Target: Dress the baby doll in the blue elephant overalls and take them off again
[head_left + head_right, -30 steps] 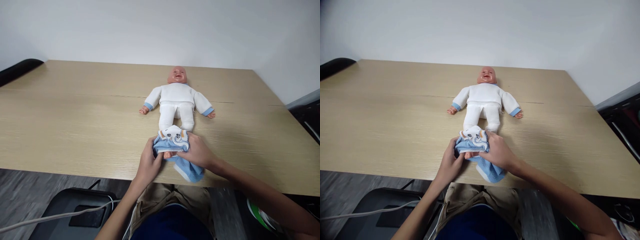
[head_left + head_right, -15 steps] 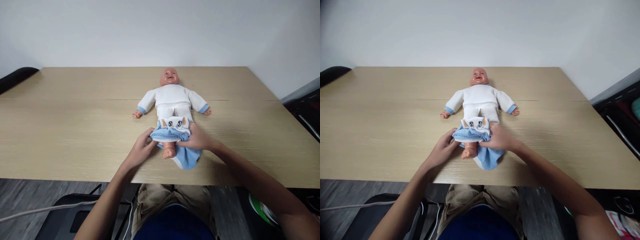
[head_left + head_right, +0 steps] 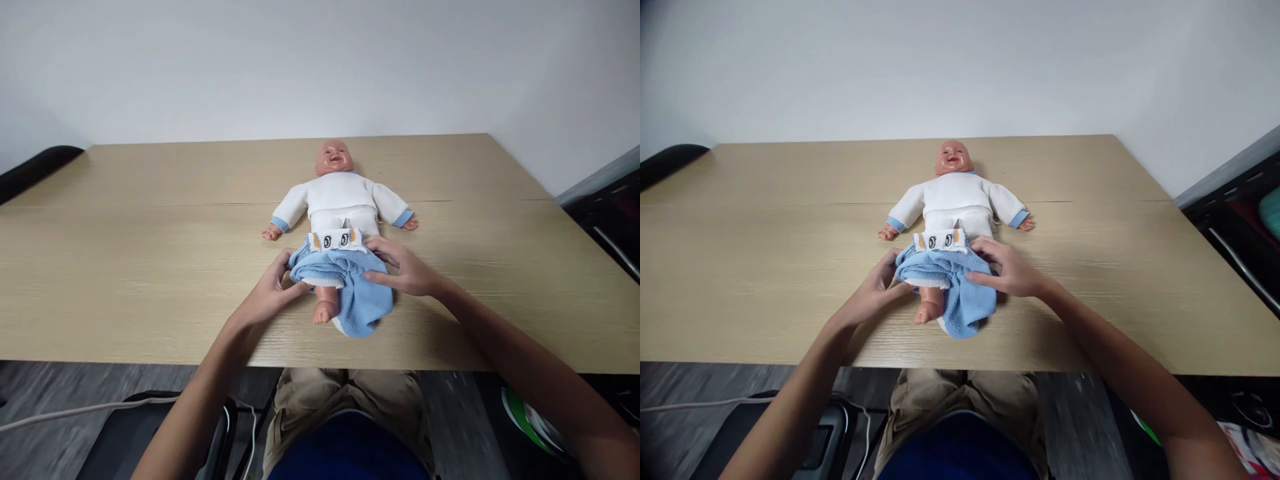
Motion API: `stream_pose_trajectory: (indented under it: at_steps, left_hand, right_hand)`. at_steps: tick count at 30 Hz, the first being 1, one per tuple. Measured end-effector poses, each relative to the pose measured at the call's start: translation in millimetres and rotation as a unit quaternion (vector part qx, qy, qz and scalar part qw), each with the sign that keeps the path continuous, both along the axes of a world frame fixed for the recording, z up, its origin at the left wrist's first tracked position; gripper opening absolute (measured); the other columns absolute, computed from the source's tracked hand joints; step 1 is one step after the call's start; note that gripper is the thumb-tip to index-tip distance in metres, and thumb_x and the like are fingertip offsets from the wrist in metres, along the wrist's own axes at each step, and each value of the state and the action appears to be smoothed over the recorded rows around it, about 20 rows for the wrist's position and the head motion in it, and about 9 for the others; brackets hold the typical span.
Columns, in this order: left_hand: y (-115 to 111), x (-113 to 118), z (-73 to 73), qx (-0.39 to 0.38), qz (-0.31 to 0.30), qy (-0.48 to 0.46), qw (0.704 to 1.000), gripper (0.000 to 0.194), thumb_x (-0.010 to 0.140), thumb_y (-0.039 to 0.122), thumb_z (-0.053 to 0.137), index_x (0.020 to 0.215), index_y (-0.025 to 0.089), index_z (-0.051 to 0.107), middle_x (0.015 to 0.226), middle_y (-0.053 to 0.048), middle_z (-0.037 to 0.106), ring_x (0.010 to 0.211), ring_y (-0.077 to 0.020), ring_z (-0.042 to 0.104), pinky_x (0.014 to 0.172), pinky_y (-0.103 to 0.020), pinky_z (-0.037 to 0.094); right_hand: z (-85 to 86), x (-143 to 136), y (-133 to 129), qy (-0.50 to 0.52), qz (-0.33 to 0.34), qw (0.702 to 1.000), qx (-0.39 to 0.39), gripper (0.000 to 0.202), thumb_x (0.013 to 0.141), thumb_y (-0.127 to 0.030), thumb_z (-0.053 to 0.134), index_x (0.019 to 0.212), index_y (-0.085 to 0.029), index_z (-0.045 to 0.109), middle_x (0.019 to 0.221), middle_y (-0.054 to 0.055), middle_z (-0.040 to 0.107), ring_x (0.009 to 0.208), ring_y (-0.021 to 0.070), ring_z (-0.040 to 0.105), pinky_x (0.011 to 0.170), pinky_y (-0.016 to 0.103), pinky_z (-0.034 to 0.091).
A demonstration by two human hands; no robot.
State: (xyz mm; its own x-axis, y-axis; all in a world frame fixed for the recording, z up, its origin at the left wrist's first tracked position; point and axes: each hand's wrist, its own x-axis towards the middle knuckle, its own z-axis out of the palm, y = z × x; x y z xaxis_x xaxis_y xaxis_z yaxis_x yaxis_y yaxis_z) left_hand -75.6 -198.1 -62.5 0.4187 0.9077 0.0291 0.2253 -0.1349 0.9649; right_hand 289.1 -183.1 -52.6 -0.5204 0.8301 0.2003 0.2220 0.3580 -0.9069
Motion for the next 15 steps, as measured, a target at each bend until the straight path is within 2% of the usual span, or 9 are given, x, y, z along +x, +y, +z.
stream_pose_trajectory:
  at_steps: [3, 5, 7, 9, 11, 13, 15]
  left_hand:
    - [0.8, -6.0, 2.2, 0.039, 0.0, 0.01, 0.999, 0.074, 0.105, 0.071, 0.092, 0.16, 0.03, 0.063, 0.167, -0.015, 0.07, 0.156, -0.0389, 0.066, 0.138, -0.061, 0.049]
    - [5.5, -2.0, 10.0, 0.086, 0.02, 0.035, 0.995, 0.078, 0.106, 0.076, 0.087, 0.163, 0.03, 0.06, 0.174, -0.017, 0.065, 0.157, -0.0398, 0.064, 0.14, -0.064, 0.048]
    - [15.1, 10.3, 25.2, 0.142, 0.053, 0.089, 0.984, 0.083, 0.105, 0.078, 0.086, 0.167, 0.029, 0.058, 0.179, -0.018, 0.062, 0.159, -0.0401, 0.061, 0.142, -0.065, 0.047]
    - [30.2, 29.5, 46.8, 0.197, 0.05, 0.155, 0.967, 0.085, 0.103, 0.076, 0.089, 0.167, 0.027, 0.062, 0.177, -0.017, 0.065, 0.163, -0.0405, 0.058, 0.144, -0.063, 0.045]
    - [50.2, 51.4, 70.8, 0.228, -0.039, 0.2, 0.952, 0.072, 0.106, 0.078, 0.083, 0.154, 0.026, 0.073, 0.166, -0.014, 0.075, 0.161, -0.04, 0.06, 0.142, -0.06, 0.045]
    - [71.7, 71.5, 92.2, 0.21, -0.171, 0.239, 0.933, 0.062, 0.105, 0.081, 0.079, 0.133, 0.026, 0.082, 0.147, -0.01, 0.084, 0.147, -0.038, 0.069, 0.134, -0.056, 0.049]
    - [90.0, 87.2, 106.5, 0.14, -0.274, 0.288, 0.907, 0.066, 0.098, 0.085, 0.083, 0.124, 0.025, 0.083, 0.121, -0.007, 0.086, 0.118, -0.0334, 0.077, 0.108, -0.047, 0.058]
  right_hand:
    - [-4.0, 6.7, -1.4, 0.073, 0.004, 0.991, -0.116, 0.047, 0.099, -0.059, 0.101, 0.116, -0.026, 0.071, 0.1, -0.002, 0.069, 0.091, 0.0193, 0.066, 0.083, 0.032, 0.059]
    - [-7.5, 5.6, -1.7, 0.101, -0.002, 0.979, -0.178, 0.054, 0.092, -0.058, 0.107, 0.113, -0.026, 0.069, 0.095, -0.004, 0.067, 0.086, 0.017, 0.064, 0.078, 0.029, 0.057]
    - [-12.0, 2.8, -0.6, 0.121, -0.016, 0.969, -0.216, 0.059, 0.085, -0.056, 0.112, 0.117, -0.026, 0.072, 0.096, -0.004, 0.071, 0.085, 0.0165, 0.066, 0.079, 0.028, 0.059]
    - [-17.4, 1.5, 1.6, 0.143, -0.036, 0.961, -0.233, 0.067, 0.079, -0.053, 0.117, 0.124, -0.026, 0.076, 0.101, -0.003, 0.076, 0.088, 0.017, 0.07, 0.081, 0.028, 0.061]
    - [-21.9, 2.8, 4.2, 0.158, -0.049, 0.957, -0.236, 0.071, 0.073, -0.05, 0.12, 0.127, -0.026, 0.079, 0.105, -0.002, 0.079, 0.089, 0.0174, 0.072, 0.081, 0.028, 0.061]
    - [-23.6, 6.2, 6.2, 0.16, -0.052, 0.958, -0.233, 0.07, 0.071, -0.048, 0.12, 0.125, -0.025, 0.081, 0.104, -0.001, 0.08, 0.088, 0.0173, 0.072, 0.08, 0.027, 0.061]
    - [-21.5, 10.2, 7.3, 0.149, -0.038, 0.961, -0.232, 0.066, 0.074, -0.049, 0.12, 0.122, -0.025, 0.082, 0.101, -0.001, 0.079, 0.087, 0.0172, 0.072, 0.079, 0.027, 0.062]
